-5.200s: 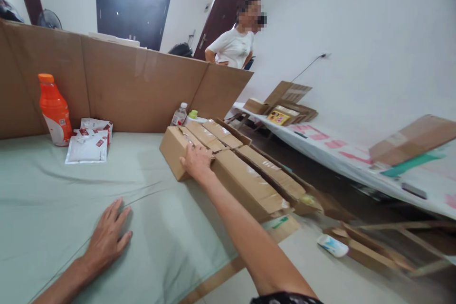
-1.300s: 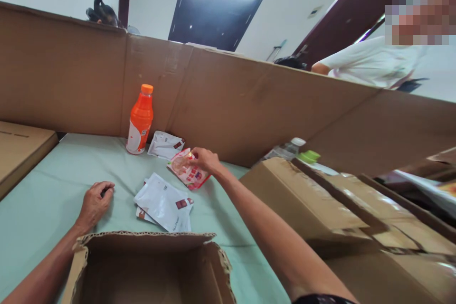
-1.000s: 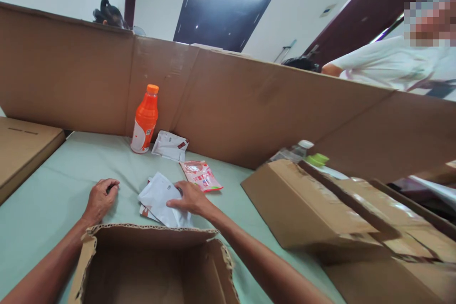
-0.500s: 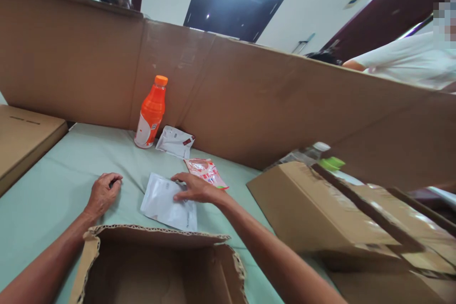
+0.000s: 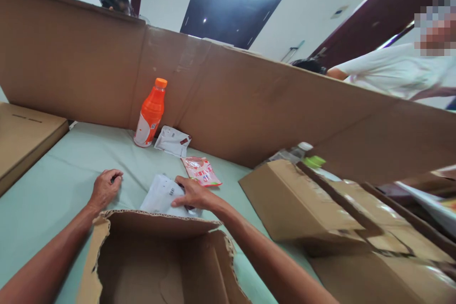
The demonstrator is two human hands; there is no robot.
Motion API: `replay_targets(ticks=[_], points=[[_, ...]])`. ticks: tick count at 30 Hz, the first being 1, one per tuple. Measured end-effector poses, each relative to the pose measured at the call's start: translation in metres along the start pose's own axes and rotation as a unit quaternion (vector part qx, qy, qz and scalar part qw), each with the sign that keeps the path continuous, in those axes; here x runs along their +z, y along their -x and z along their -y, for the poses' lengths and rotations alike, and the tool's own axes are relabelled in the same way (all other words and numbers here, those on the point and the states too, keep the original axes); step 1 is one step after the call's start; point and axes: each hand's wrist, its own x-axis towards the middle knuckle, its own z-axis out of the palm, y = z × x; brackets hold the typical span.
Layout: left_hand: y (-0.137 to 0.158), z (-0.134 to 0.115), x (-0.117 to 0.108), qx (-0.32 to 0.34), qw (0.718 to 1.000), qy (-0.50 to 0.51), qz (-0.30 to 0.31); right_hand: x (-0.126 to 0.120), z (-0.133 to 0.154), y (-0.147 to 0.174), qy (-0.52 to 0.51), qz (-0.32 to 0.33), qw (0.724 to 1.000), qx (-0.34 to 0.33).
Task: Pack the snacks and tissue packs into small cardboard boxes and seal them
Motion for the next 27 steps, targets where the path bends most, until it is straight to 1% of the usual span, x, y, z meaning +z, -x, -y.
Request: replay_targets(ticks=[2, 4, 6, 7, 8, 10, 12, 14, 16, 18, 20, 21, 22, 23, 24, 25, 26, 27], points=[[-0.002, 0.0, -0.001, -0.009, 1.0, 0.001, 0.005, -0.007, -0.001, 0.031, 0.025, -0.052, 0.998, 0.0], [-0.005, 0.0, -0.003, -0.019, 1.0, 0.003, 0.012, -0.012, -0.007, 0.065, 0.057, -0.124, 0.991, 0.01], [-0.007, -0.001, -0.005, -0.027, 0.999, 0.007, 0.018, -0.009, -0.013, 0.098, 0.115, -0.186, 0.976, 0.013], [-0.009, -0.002, -0.006, -0.032, 0.999, 0.01, 0.019, -0.004, -0.016, 0.111, 0.147, -0.197, 0.969, 0.011], [-0.01, -0.004, -0.007, -0.038, 0.999, 0.013, 0.02, 0.003, -0.017, 0.123, 0.174, -0.193, 0.965, 0.009], [-0.012, -0.011, -0.008, -0.05, 0.998, 0.019, 0.021, 0.018, -0.016, 0.136, 0.195, -0.161, 0.967, 0.008], [-0.013, -0.023, -0.011, -0.061, 0.997, 0.026, 0.023, 0.028, -0.013, 0.141, 0.188, -0.142, 0.972, 0.005], [-0.014, -0.041, -0.021, -0.067, 0.997, 0.035, 0.028, 0.029, -0.011, 0.141, 0.175, -0.142, 0.974, -0.001], [-0.011, -0.064, -0.043, -0.062, 0.997, 0.043, 0.026, 0.02, -0.013, 0.142, 0.159, -0.15, 0.976, -0.003], [0.002, -0.092, -0.078, -0.04, 0.998, 0.053, 0.011, 0.002, -0.02, 0.149, 0.139, -0.176, 0.974, 0.005], [0.03, -0.125, -0.12, 0.002, 0.998, 0.063, -0.006, -0.019, -0.027, 0.164, 0.119, -0.217, 0.969, 0.013], [0.049, -0.142, -0.14, 0.027, 0.997, 0.065, -0.009, -0.028, -0.028, 0.175, 0.087, -0.251, 0.964, 0.007], [0.069, -0.159, -0.156, 0.053, 0.997, 0.063, -0.012, -0.037, -0.026, 0.186, 0.032, -0.297, 0.954, -0.007], [0.09, -0.175, -0.169, 0.087, 0.995, 0.057, -0.004, -0.044, -0.021, 0.197, -0.043, -0.349, 0.936, -0.029], [0.11, -0.189, -0.177, 0.146, 0.988, 0.038, 0.044, -0.049, -0.013, 0.208, -0.131, -0.401, 0.905, -0.056], [0.127, -0.201, -0.18, 0.197, 0.976, 0.024, 0.084, -0.052, -0.001, 0.216, -0.218, -0.443, 0.865, -0.086], [0.14, -0.209, -0.178, 0.23, 0.966, -0.008, 0.121, -0.054, 0.014, 0.222, -0.291, -0.47, 0.825, -0.116], [0.149, -0.215, -0.174, 0.256, 0.953, -0.047, 0.155, -0.053, 0.03, 0.226, -0.339, -0.48, 0.797, -0.142]])
